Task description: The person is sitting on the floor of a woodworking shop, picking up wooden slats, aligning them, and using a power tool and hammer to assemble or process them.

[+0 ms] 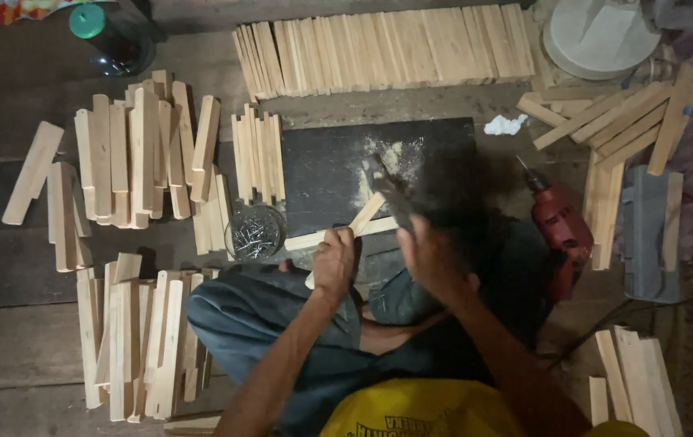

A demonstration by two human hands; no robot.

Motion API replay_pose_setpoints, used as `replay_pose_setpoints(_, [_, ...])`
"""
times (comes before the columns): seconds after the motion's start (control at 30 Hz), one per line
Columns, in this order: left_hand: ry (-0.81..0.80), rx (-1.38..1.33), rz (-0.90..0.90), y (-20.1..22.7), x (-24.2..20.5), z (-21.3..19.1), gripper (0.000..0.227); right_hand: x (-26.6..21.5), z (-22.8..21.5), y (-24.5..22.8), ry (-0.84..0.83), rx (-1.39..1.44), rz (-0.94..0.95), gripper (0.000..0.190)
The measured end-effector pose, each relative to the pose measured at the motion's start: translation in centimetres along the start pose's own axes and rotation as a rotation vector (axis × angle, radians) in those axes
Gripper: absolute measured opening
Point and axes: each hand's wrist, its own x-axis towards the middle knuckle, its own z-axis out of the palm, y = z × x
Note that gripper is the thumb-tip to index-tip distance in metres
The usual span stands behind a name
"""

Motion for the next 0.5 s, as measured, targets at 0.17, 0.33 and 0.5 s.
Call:
replay_pose_setpoints(0.17, [-0.031,-0.019,-0.015,0.0,0.5,-1.1,0.013,3.9,-0.9,-2.3,-0.231,0.107,0.046,0.031])
replay_pose_setpoints(0.33, [-0.05,-0.009,-0.014,0.7,-0.1,0.2,0.014,1.6,0.8,0.4,-0.169,-0.025,-0.036,0.037])
replay_pose_setpoints(0.5, [-0.086,-0.04,-0.016,1.1,-0.3,0.8,0.016,4.3,-0.4,-0.9,-0.444,0.096,0.291,0.047])
